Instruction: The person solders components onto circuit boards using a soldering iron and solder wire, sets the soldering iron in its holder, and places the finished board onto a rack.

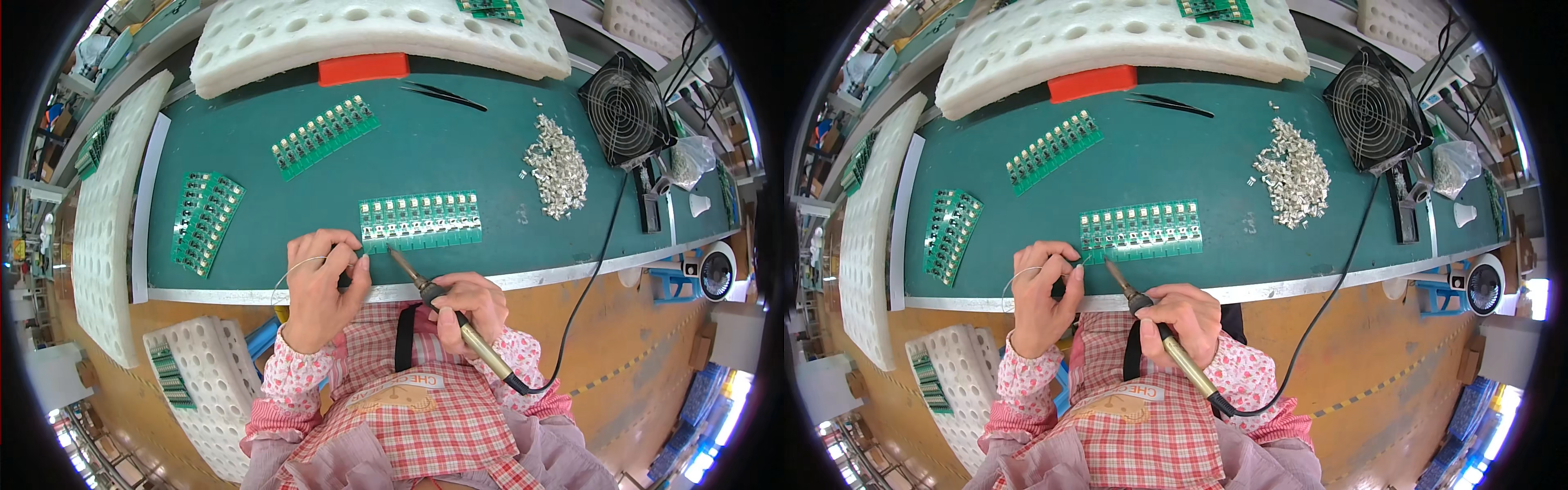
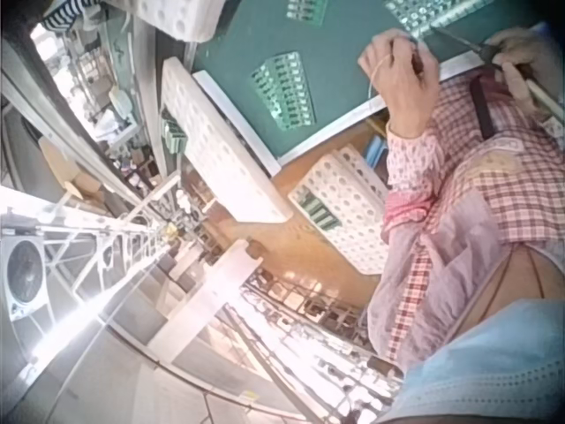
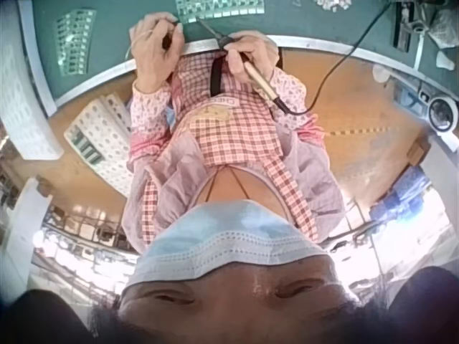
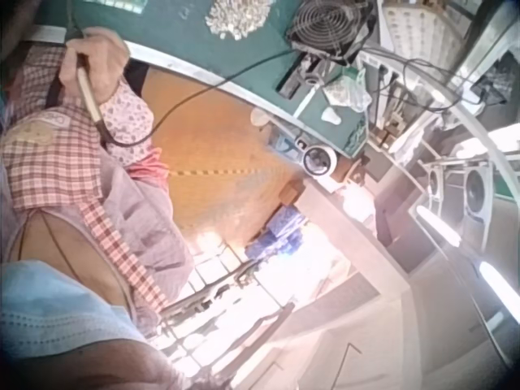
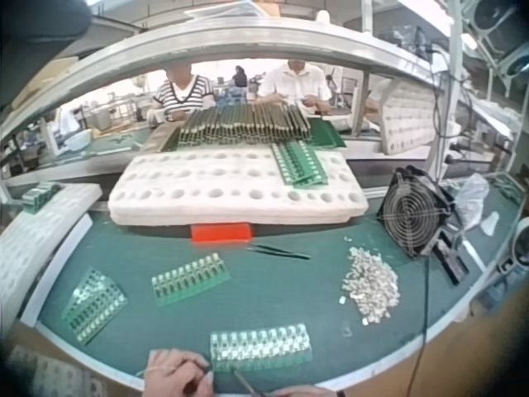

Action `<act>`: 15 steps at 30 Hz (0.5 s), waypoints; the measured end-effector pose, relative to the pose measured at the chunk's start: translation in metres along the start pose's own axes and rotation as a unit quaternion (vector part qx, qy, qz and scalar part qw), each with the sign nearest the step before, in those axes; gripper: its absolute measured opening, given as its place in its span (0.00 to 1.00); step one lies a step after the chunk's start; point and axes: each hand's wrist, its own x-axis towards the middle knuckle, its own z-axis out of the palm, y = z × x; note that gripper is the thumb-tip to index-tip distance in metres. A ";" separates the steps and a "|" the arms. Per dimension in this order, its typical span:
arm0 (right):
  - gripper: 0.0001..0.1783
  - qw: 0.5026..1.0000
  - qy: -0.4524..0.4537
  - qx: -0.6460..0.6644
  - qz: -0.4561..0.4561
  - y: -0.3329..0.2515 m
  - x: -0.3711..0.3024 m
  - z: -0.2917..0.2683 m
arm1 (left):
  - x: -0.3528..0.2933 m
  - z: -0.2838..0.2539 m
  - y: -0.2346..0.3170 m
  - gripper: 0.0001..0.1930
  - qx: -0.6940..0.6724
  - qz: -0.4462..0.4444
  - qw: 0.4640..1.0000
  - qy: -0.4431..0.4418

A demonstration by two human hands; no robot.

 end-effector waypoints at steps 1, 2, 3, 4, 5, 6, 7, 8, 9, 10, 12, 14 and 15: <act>0.05 1.000 -0.007 0.004 0.006 0.000 0.002 0.001 | 0.000 0.001 -0.001 0.08 0.001 -0.002 1.000 0.000; 0.05 1.000 -0.015 0.007 0.012 0.000 0.003 0.003 | 0.000 0.002 -0.001 0.09 0.004 0.001 1.000 0.003; 0.05 1.000 -0.016 0.008 0.012 0.000 0.004 0.005 | -0.001 0.003 -0.002 0.09 0.007 0.004 1.000 0.005; 0.05 1.000 -0.020 0.004 0.016 0.001 0.006 0.008 | -0.001 0.003 -0.002 0.09 0.007 0.003 1.000 0.006; 0.05 1.000 -0.024 0.000 0.020 0.001 0.007 0.009 | -0.001 0.004 -0.002 0.08 0.008 -0.002 1.000 0.010; 0.05 0.999 -0.026 0.000 0.020 0.001 0.008 0.010 | -0.001 0.004 -0.002 0.08 0.009 -0.006 1.000 0.013; 0.06 0.999 -0.025 -0.008 0.023 0.000 0.010 0.010 | -0.001 0.005 -0.002 0.08 0.009 -0.008 1.000 0.013; 0.06 0.999 -0.025 -0.017 0.026 0.000 0.011 0.011 | 0.000 0.005 -0.002 0.08 0.011 -0.005 1.000 0.015; 0.06 0.999 -0.026 -0.017 0.026 0.000 0.011 0.011 | 0.000 0.006 -0.001 0.08 0.013 -0.002 1.000 0.017; 0.06 0.999 -0.027 -0.017 0.029 0.000 0.011 0.012 | 0.000 0.006 -0.001 0.08 0.013 -0.002 1.000 0.018; 0.06 0.999 -0.029 -0.016 0.032 0.000 0.012 0.013 | 0.000 0.008 -0.001 0.09 0.021 -0.004 0.999 0.026; 0.07 0.998 -0.031 -0.036 0.031 -0.001 0.016 0.014 | 0.000 0.009 0.000 0.09 0.025 -0.010 0.999 0.023; 0.07 0.998 -0.032 -0.037 0.032 -0.001 0.015 0.014 | 0.001 0.009 0.000 0.09 0.031 -0.014 0.999 0.020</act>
